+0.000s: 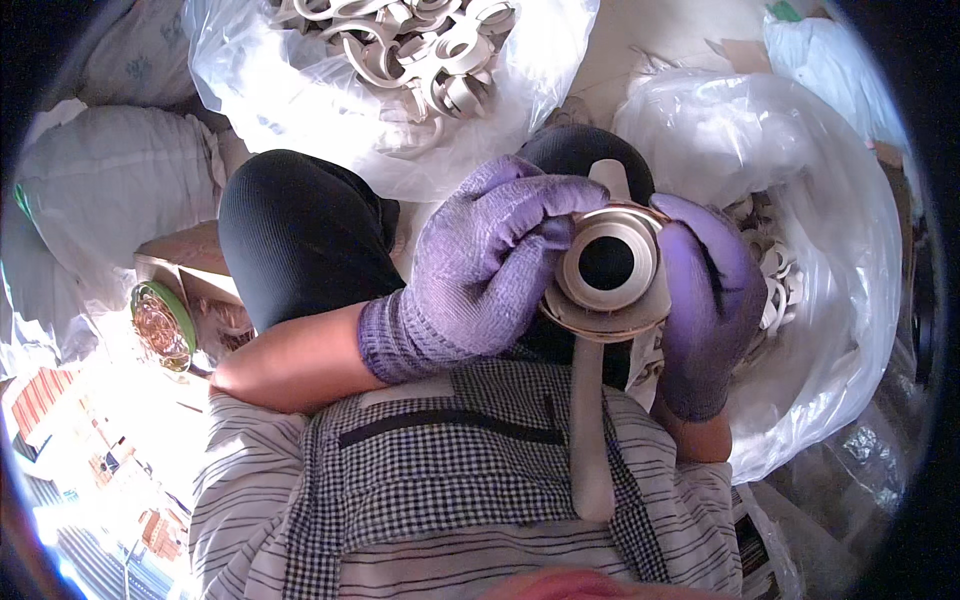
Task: The person sits on the floor and repeatedly picks up white plastic electrical fittings and copper wire coils. They insert the copper wire into the fittings and place the assembled units into a nearby bag.
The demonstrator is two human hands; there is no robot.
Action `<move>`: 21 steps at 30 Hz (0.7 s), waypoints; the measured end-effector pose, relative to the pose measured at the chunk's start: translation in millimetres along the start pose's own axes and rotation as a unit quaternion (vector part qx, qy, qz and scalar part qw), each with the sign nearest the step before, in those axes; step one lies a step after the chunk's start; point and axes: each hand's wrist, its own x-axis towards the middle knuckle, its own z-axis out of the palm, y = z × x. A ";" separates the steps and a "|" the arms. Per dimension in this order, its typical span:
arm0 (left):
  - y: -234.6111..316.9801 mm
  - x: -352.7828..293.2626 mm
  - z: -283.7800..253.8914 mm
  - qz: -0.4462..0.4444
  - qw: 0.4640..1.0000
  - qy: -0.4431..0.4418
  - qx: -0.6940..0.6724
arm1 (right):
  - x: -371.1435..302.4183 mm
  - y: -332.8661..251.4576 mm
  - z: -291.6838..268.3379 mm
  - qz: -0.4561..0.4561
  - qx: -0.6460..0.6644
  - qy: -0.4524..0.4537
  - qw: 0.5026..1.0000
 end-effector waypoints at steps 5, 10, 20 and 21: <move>-5.9 0.3 -2.2 0.011 1.000 -0.003 -0.010 | -8.3 5.6 -3.1 -0.048 -0.056 -0.046 0.996; -3.4 6.2 -4.9 0.037 0.999 -0.009 0.023 | -23.3 0.2 0.7 -0.029 -0.135 -0.068 0.988; -4.8 7.4 -13.9 -0.011 0.996 -0.064 -0.059 | -48.4 10.3 -1.4 -0.055 -0.162 -0.084 0.982; -6.4 5.7 -12.8 -0.012 0.996 -0.062 -0.069 | -49.9 13.8 -4.2 -0.058 -0.171 -0.095 0.979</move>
